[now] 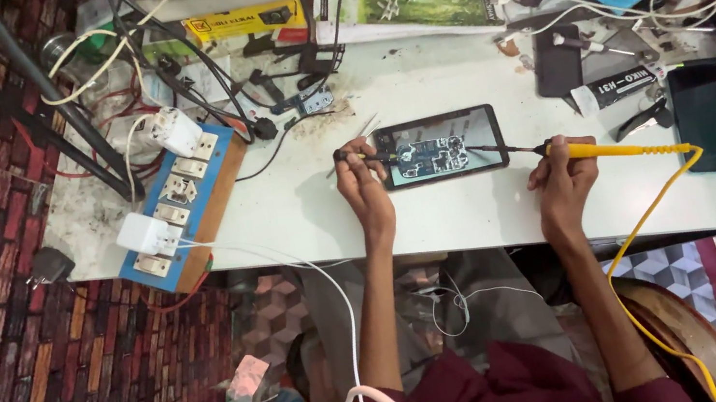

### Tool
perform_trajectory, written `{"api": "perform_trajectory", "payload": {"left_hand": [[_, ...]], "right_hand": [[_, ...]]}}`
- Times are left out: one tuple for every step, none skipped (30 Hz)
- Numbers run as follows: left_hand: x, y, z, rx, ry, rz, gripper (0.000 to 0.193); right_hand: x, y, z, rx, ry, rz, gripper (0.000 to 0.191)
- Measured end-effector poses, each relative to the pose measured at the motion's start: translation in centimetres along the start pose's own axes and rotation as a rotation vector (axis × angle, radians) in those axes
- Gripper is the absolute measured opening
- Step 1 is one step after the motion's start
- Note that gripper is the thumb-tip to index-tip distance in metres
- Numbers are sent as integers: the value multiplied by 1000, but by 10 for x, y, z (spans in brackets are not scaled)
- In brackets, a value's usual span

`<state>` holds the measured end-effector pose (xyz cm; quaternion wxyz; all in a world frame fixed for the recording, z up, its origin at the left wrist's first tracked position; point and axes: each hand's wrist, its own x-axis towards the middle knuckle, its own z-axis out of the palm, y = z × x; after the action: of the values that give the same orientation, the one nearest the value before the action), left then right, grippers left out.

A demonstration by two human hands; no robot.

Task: The person uses a soldering iron and tweezers to work on a small electronic circuit board placed on a white table. They repeatedly apply heat and adjust components on the board while seated at a cluttered electronics workbench.

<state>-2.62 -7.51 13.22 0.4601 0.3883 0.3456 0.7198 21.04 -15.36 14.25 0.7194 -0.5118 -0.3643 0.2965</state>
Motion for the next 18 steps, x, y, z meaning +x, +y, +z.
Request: {"api": "perform_trajectory", "payload": {"left_hand": [[1, 0, 0, 8, 9, 7, 33], [1, 0, 1, 15, 16, 13, 33], [2, 0, 2, 21, 24, 16, 32], [2, 0, 2, 29, 13, 22, 31], [1, 0, 2, 36, 1, 31, 31], [3, -1, 2, 40, -12, 46, 30], [4, -2, 3, 54, -9, 55, 29], [3, -3, 3, 70, -3, 59, 28], [4, -4, 4, 83, -1, 67, 27], [5, -4, 5, 76, -5, 63, 27], [4, -4, 5, 73, -4, 52, 27], [4, -4, 4, 74, -3, 43, 27], [4, -4, 4, 34, -2, 22, 28], [4, -3, 3, -4, 2, -2, 28], [4, -3, 2, -41, 8, -25, 29], [6, -3, 2, -39, -8, 2, 29], [6, -3, 1, -33, -21, 21, 30], [5, -3, 1, -28, -31, 34, 30]], "right_hand": [[0, -1, 0, -6, -2, -8, 22], [0, -2, 0, -8, -9, -14, 22], [0, -3, 0, -11, -15, -19, 22], [0, -3, 0, -13, -22, -21, 22], [-1, -3, 0, -11, -14, -21, 22], [0, -2, 1, -5, -7, -28, 23], [0, -1, 2, 1, 0, -34, 23], [0, 0, 3, 0, 0, -25, 23], [0, 1, 3, 0, 1, -21, 23], [1, 1, 3, 0, 4, -21, 23], [1, 1, 2, -1, -4, -23, 23], [1, 1, 3, 2, -14, -24, 23], [2, 1, 3, 8, -24, -32, 24], [1, 1, 3, -7, -16, -18, 23], [1, 1, 3, -20, -10, -3, 23], [2, 2, 4, -30, -4, 8, 23], [1, 2, 5, -19, -15, -3, 23], [1, 2, 5, -13, -28, -10, 22]]}}
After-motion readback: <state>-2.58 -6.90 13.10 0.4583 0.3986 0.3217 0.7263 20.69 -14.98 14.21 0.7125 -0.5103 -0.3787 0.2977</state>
